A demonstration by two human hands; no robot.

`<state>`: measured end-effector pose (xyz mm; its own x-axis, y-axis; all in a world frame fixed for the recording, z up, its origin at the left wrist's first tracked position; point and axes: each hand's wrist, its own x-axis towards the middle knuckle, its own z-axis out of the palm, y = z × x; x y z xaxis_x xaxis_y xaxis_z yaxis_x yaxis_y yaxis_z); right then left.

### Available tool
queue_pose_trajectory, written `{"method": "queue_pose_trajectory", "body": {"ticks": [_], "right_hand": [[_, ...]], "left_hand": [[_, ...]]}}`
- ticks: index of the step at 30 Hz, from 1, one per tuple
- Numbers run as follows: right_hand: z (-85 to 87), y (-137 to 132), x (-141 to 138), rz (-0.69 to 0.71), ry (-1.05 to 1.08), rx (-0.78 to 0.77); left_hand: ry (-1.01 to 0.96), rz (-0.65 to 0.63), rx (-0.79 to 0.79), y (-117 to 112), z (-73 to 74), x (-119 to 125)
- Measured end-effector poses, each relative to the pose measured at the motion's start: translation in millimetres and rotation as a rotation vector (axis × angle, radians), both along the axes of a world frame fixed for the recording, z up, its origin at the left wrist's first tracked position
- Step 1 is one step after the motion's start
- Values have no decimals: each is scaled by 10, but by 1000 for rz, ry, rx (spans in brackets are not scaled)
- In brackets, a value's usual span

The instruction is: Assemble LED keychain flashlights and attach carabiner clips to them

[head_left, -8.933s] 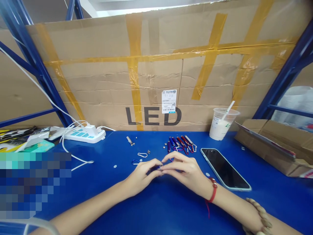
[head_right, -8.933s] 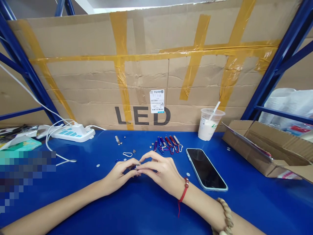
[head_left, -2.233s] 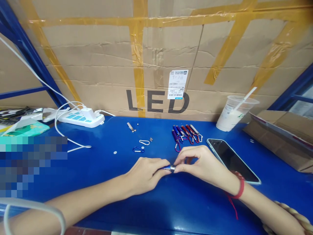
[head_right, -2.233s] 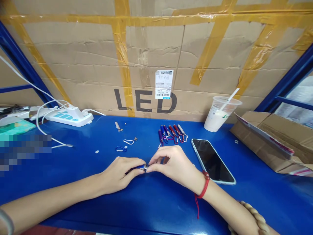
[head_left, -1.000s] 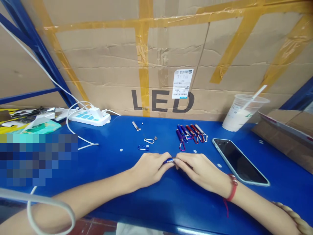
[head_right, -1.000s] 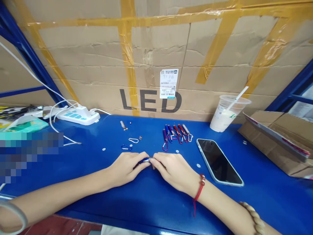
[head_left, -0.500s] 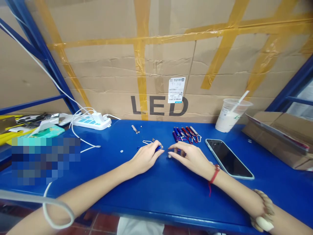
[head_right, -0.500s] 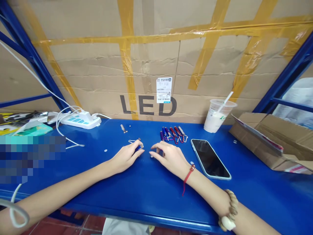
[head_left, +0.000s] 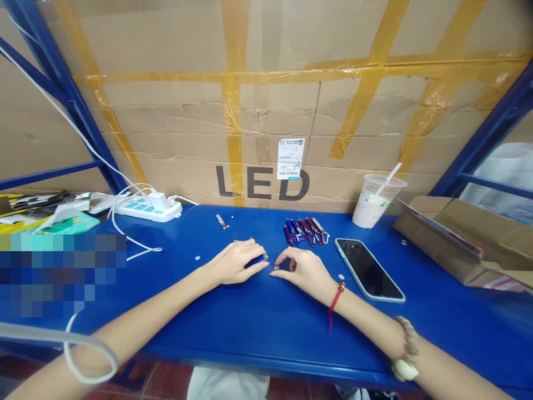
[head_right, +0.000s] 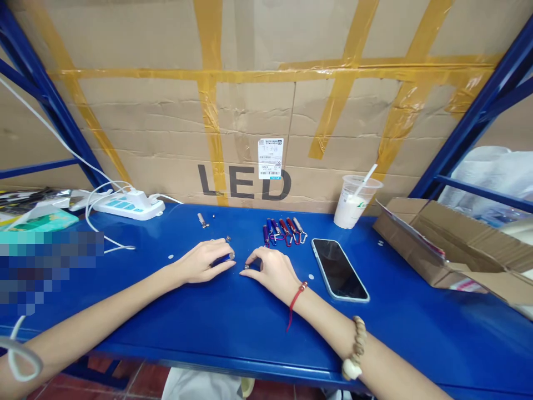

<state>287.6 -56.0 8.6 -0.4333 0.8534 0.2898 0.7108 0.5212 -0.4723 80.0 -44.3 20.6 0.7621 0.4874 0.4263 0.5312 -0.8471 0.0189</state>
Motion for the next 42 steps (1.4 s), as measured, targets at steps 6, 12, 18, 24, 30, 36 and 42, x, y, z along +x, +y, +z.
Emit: {"method": "queue_pose_trajectory", "body": {"ticks": [6,12,18,24,30,36,42], "right_hand": [[21,-44,20,-22,39,-4],[-28,-49,20,81,89,-6],[-72,-75,5,110,170,-52],[-23,-43,44,106,209,28],[18,0,110,-6,339,134],[81,37,191,-81,442,228],[86,23,194,61,485,175]], "left_hand": [[38,-113,335,-113,119,308],[-126,-194,537,-59,78,508],[-104,-174,477,5,-94,325],[32,-113,241,59,-156,273],[107,-46,124,66,-93,266],[51,11,-15,112,-49,262],[-73,71,-82,86,-106,292]]}}
